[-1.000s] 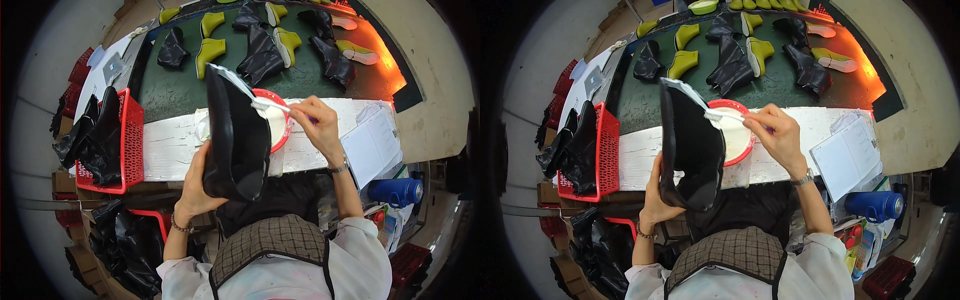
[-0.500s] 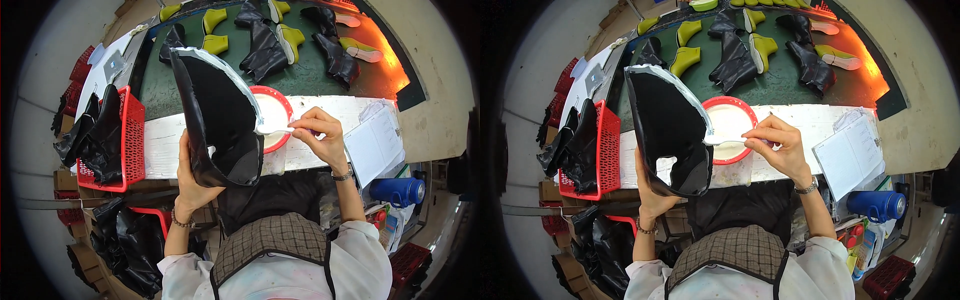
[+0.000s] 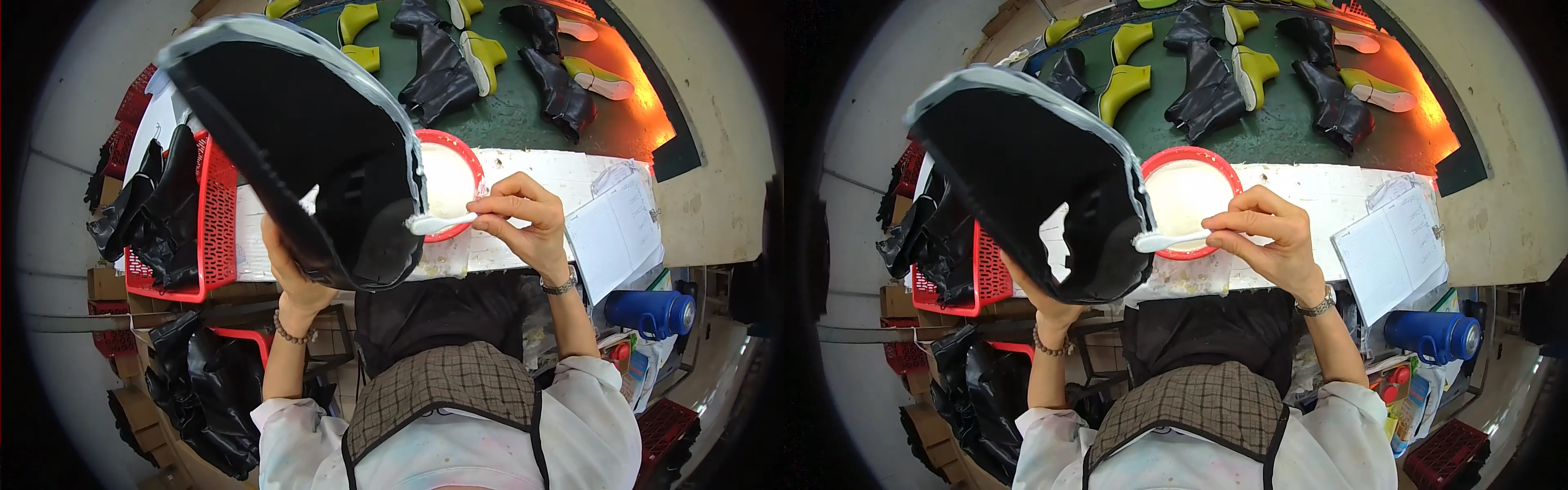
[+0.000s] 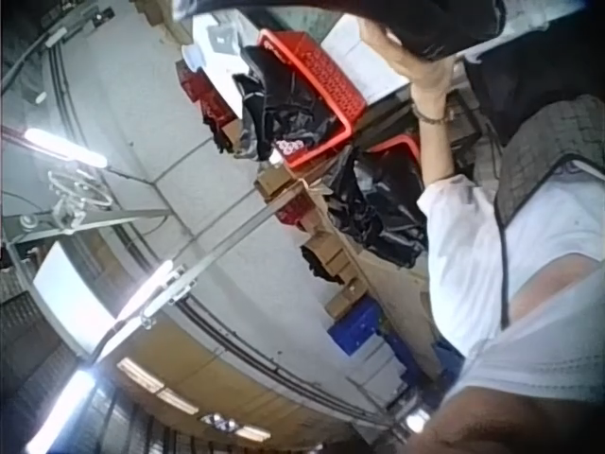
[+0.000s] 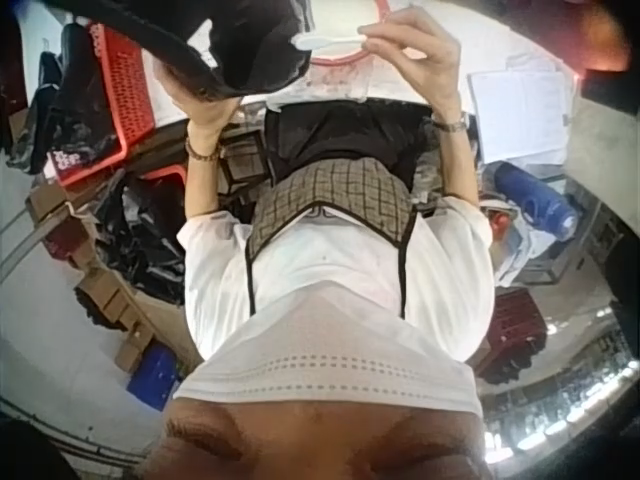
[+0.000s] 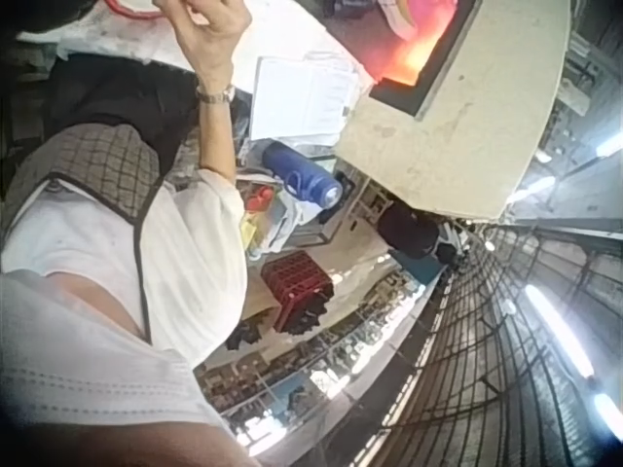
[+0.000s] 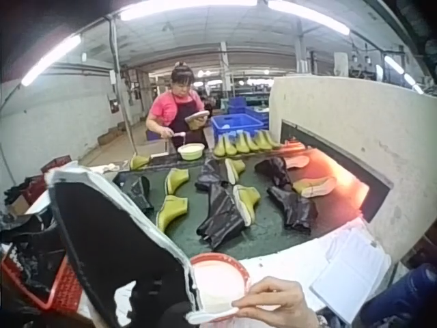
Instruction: Applying glue to the edges of black shoe uppers using a brush and a bowl of white adhesive liquid.
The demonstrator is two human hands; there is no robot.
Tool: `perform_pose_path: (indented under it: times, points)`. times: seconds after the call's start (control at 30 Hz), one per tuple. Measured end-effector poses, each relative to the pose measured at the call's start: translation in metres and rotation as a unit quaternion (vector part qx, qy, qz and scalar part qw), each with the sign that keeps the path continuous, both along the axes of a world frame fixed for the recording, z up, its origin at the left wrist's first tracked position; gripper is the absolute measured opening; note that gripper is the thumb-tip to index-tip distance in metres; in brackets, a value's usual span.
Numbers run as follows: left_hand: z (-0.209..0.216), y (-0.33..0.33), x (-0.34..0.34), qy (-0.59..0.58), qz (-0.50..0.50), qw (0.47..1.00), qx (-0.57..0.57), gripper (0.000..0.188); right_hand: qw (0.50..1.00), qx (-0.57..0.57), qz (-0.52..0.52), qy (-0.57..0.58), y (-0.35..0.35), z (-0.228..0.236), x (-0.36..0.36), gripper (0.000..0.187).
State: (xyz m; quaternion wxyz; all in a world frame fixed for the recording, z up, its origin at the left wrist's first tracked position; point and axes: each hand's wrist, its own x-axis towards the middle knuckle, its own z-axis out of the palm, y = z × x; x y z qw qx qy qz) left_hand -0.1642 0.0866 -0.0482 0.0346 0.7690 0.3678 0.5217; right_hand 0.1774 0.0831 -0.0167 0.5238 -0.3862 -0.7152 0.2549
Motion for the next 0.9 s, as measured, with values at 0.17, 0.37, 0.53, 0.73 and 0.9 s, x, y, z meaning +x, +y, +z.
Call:
perform_pose_path:
  times: [0.17,0.37,0.53,0.73,0.9]
  points:
    - [-0.026,0.018,-0.018,0.004,0.025,0.995,0.095,0.109,1.0,0.006,0.005,-0.017,-0.012,0.011,-0.01,0.027]
    - [-0.014,0.036,-0.01,0.085,0.094,0.982,0.139,0.084,1.0,-0.012,-0.003,-0.005,-0.026,0.014,-0.021,0.026]
    - [0.008,0.044,0.004,0.052,0.064,0.974,0.212,0.072,0.998,-0.048,0.029,0.042,-0.028,0.019,-0.036,0.023]
    - [0.006,-0.004,-0.045,0.037,0.067,0.975,-0.208,0.101,0.956,-0.095,-0.201,-0.194,0.014,-0.017,0.013,0.018]
    - [-0.026,-0.037,-0.109,-0.272,-0.088,0.87,-0.402,0.09,0.918,-0.081,-0.189,-0.34,0.023,-0.044,0.025,0.022]
